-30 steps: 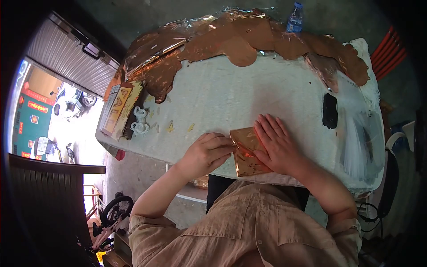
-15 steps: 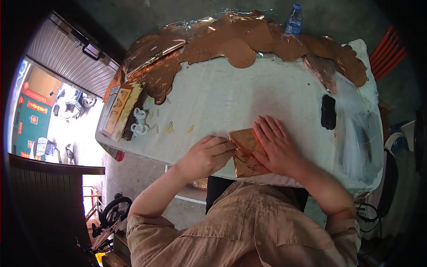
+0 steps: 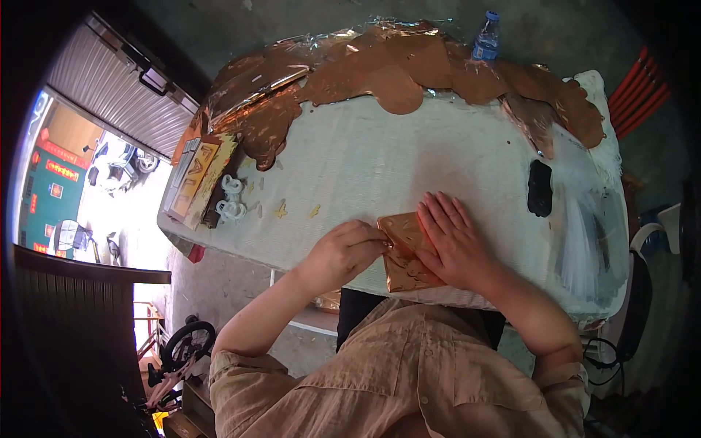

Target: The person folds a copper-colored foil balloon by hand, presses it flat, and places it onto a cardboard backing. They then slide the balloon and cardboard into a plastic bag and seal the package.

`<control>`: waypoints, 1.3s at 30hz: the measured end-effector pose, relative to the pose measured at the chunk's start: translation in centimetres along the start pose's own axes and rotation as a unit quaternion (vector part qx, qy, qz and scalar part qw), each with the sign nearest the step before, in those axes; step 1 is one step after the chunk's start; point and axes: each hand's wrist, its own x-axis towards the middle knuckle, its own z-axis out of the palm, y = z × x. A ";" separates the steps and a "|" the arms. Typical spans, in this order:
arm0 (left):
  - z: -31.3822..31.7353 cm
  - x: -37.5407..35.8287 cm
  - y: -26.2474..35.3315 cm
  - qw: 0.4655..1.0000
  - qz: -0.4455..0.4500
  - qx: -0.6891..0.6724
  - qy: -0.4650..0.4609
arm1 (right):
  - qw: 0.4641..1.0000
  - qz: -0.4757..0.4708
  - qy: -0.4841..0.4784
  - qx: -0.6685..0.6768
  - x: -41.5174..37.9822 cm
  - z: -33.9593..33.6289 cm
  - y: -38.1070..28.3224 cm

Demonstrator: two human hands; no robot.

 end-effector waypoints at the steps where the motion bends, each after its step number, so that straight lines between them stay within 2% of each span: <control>1: 0.0 0.1 0.1 1.000 -0.022 -0.016 0.014 | 1.000 0.001 0.001 0.001 0.0 0.1 0.0; 3: -0.1 0.1 -0.1 0.998 -0.045 -0.031 0.029 | 1.000 -0.004 0.011 -0.007 0.0 0.2 0.1; 6: -0.3 0.2 -0.8 0.999 -0.022 0.009 0.025 | 0.999 -0.011 0.023 -0.020 0.0 0.3 0.1; 8: -0.4 0.2 -1.1 0.999 0.013 0.052 0.001 | 0.999 -0.013 0.024 -0.024 -0.1 0.3 0.1; 12: -0.3 0.7 -0.8 0.998 0.011 0.059 0.002 | 1.000 -0.008 0.013 -0.018 -0.1 0.1 0.1; 20: -0.6 1.1 -0.5 0.993 0.025 0.104 -0.056 | 1.000 -0.004 0.007 -0.014 0.0 -0.1 -0.1; 30: -0.8 1.8 -0.7 0.999 -0.001 0.038 -0.018 | 1.000 -0.007 0.017 0.001 0.0 0.2 0.0; 36: -0.8 2.1 -0.9 0.997 0.036 0.073 -0.018 | 1.000 -0.006 0.016 0.007 0.0 0.2 0.1; 39: -0.9 2.1 -1.1 0.988 0.087 0.125 -0.001 | 1.000 -0.007 0.019 0.004 -0.1 0.3 0.1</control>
